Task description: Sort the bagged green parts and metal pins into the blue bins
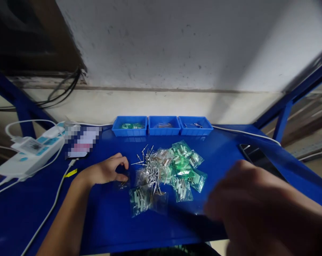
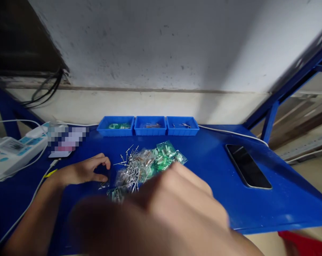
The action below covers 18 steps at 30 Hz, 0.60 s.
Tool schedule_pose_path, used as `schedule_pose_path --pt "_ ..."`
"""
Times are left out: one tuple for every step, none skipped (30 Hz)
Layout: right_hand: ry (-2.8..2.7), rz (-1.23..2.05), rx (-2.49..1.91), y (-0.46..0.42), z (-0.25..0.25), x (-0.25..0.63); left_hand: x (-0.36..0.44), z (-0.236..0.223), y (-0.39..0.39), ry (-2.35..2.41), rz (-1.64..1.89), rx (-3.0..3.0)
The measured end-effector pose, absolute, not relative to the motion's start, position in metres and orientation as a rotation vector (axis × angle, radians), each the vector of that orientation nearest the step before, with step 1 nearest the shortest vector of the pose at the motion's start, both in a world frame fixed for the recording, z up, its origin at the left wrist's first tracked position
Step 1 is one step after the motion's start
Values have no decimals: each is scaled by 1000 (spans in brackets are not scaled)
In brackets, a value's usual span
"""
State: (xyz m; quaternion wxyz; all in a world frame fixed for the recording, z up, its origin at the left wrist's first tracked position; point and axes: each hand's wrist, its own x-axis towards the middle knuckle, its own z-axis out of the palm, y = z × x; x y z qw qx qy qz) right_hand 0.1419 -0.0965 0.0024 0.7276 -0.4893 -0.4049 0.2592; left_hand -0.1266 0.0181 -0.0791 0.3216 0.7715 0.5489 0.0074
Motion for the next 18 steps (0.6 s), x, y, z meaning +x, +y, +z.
schedule_pose_path --pt "-1022 564 -1044 -88 6 140 -126 -83 20 1463 67 2035" --pt "-1206 536 -993 -76 8 140 -125 -87 22 1493 114 2036" --pt "-1411 490 -931 -63 6 140 -125 -90 24 1530 152 2032" --pt "-1588 437 -879 -50 1 141 -125 -92 26 1566 170 2023" --pt "-1716 385 -854 -38 -8 142 -125 -93 27 1598 173 2014" --pt "-1773 343 -858 -27 -20 143 -125 -93 28 1618 166 2009" --pt "-1750 350 -924 -19 -33 144 -126 -92 28 1637 159 2006" --pt "-1711 356 -979 -12 -46 144 -127 -91 29 1659 157 2000" --pt "-1684 380 -1021 -8 -59 145 -128 -89 29 1682 157 1989" --pt "-1676 411 -1045 -6 -70 145 -128 -88 29 1699 154 1976" --pt "-1673 442 -1053 -6 -78 146 -129 -86 29 1704 144 1966" --pt "-1680 476 -1049 -7 -84 146 -129 -85 29 1698 131 1963" --pt "-1688 507 -1036 -8 -86 145 -130 -84 28 1687 119 1966" --pt "-1692 534 -1022 -9 -87 145 -130 -84 28 1680 117 1975" --pt "-1697 557 -1012 -11 -86 144 -130 -83 28 1691 130 1985" --pt "-1705 575 -1008 -13 -85 142 -130 -83 27 1715 151 1993" --pt "-1717 591 -1014 -14 -83 141 -129 -83 26 1739 173 1999" --pt "-1733 606 -1027 -15 -82 139 -129 -83 26 1748 183 2006"
